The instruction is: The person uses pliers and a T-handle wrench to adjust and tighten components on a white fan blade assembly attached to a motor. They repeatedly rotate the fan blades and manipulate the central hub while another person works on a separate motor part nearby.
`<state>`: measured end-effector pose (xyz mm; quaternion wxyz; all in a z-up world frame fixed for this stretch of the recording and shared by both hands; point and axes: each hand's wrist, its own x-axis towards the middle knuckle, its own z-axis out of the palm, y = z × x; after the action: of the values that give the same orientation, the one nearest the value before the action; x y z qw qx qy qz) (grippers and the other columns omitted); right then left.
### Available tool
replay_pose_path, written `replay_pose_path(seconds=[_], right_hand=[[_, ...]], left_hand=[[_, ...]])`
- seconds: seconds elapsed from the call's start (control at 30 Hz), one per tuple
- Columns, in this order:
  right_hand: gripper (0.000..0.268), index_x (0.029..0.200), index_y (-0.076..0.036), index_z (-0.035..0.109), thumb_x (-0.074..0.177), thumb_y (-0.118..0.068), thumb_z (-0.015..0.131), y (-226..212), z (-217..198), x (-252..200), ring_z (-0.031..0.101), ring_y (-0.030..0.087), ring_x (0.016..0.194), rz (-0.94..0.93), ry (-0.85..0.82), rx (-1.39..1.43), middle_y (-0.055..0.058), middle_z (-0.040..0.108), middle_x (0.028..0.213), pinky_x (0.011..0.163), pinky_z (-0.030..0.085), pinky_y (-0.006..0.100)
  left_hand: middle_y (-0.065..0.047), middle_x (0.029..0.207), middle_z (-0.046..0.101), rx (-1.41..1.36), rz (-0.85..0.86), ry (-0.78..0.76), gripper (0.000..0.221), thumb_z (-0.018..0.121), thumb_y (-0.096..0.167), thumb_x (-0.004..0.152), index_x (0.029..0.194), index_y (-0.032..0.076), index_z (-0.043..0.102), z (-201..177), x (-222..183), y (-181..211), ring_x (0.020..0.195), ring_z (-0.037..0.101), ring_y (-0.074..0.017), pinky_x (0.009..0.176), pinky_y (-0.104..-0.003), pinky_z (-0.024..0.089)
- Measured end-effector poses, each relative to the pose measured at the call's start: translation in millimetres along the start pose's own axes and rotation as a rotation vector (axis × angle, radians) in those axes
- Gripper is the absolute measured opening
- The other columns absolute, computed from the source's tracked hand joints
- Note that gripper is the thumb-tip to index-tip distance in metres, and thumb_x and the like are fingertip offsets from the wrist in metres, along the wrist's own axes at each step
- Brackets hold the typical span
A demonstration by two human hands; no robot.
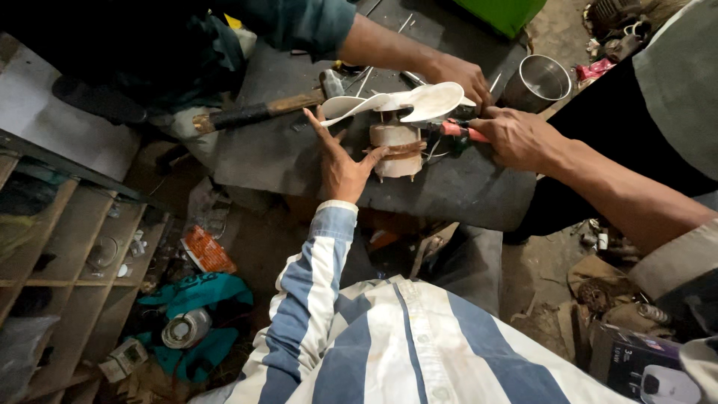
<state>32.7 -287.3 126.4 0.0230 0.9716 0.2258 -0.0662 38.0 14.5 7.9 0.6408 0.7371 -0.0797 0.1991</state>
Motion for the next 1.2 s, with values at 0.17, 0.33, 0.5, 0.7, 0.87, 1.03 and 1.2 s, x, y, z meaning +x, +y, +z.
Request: replay_pose_path(seconds=[0.17, 0.33, 0.5, 0.7, 0.87, 1.03, 1.2], right_hand=[[0.037, 0.12, -0.008, 0.055, 0.084, -0.01, 0.064, 2.3, 7.7, 2.8, 0.066, 0.04, 0.103, 0.004, 0.031, 0.039, 0.017, 0.062, 0.111, 0.083, 0.055, 0.051], [0.033, 0.111, -0.001, 0.047, 0.092, -0.023, 0.063, 1.4, 9.2, 5.2, 0.067, 0.044, 0.095, 0.11, 0.07, 0.101, 0.021, 0.065, 0.1, 0.076, 0.053, 0.054], [0.037, 0.111, -0.002, 0.05, 0.088, -0.026, 0.066, -2.8, 8.3, 4.6, 0.069, 0.041, 0.089, 0.126, 0.044, 0.051, 0.019, 0.065, 0.094, 0.072, 0.055, 0.052], [0.033, 0.106, -0.002, 0.055, 0.084, -0.023, 0.068, 1.7, 19.9, 3.1, 0.067, 0.042, 0.095, 0.044, 0.174, 0.043, 0.02, 0.066, 0.096, 0.078, 0.055, 0.052], [0.034, 0.112, -0.002, 0.056, 0.086, -0.02, 0.067, 2.8, 25.4, 4.9, 0.066, 0.043, 0.092, 0.033, 0.216, 0.093, 0.021, 0.065, 0.094, 0.076, 0.054, 0.053], [0.033, 0.113, -0.002, 0.056, 0.088, -0.021, 0.066, 6.2, 34.7, 2.2, 0.067, 0.043, 0.094, -0.012, 0.298, 0.099, 0.021, 0.066, 0.094, 0.077, 0.054, 0.053], [0.029, 0.109, -0.003, 0.057, 0.09, -0.023, 0.066, 6.7, 37.2, 1.6, 0.067, 0.042, 0.094, 0.045, 0.263, 0.084, 0.02, 0.067, 0.096, 0.078, 0.055, 0.053]], left_hand=[[-0.027, 0.164, 0.027, 0.011, -0.029, 0.098, 0.138, 0.094, 0.027, 0.08, 0.163, 0.013, -0.015, 10.7, -22.6, -20.6, 0.13, 0.056, -0.0425, 0.107, -0.049, 0.051], [-0.015, 0.123, 0.065, 0.062, -0.082, 0.088, 0.062, 0.083, 0.023, 0.093, 0.143, 0.004, 0.051, 16.1, -101.1, -38.2, 0.103, 0.065, -0.026, 0.087, -0.04, 0.053], [-0.005, 0.101, 0.072, -0.212, -0.344, -0.336, 0.044, 0.075, 0.017, 0.088, 0.13, 0.005, 0.066, 35.2, -121.5, -40.6, 0.081, 0.068, -0.015, 0.071, -0.029, 0.056], [-0.013, 0.129, 0.066, -1.005, -0.817, -0.188, 0.059, 0.072, 0.031, 0.093, 0.14, 0.005, 0.047, 44.6, -89.3, -46.7, 0.119, 0.065, -0.0288, 0.098, -0.046, 0.051], [-0.015, 0.145, 0.056, -1.152, -0.833, -0.099, 0.063, 0.069, 0.041, 0.091, 0.14, 0.005, 0.05, 55.6, -67.4, -42.6, 0.134, 0.053, -0.0334, 0.111, -0.054, 0.041], [-0.016, 0.144, 0.056, -1.025, -0.825, -0.168, 0.056, 0.066, 0.042, 0.093, 0.135, 0.008, 0.052, 48.0, -66.6, -45.1, 0.127, 0.061, -0.034, 0.103, -0.053, 0.048], [-0.017, 0.131, 0.066, -0.839, -0.864, -0.256, 0.05, 0.068, 0.037, 0.092, 0.132, 0.011, 0.052, 29.7, -71.2, -57.1, 0.111, 0.068, -0.0353, 0.087, -0.047, 0.055]])
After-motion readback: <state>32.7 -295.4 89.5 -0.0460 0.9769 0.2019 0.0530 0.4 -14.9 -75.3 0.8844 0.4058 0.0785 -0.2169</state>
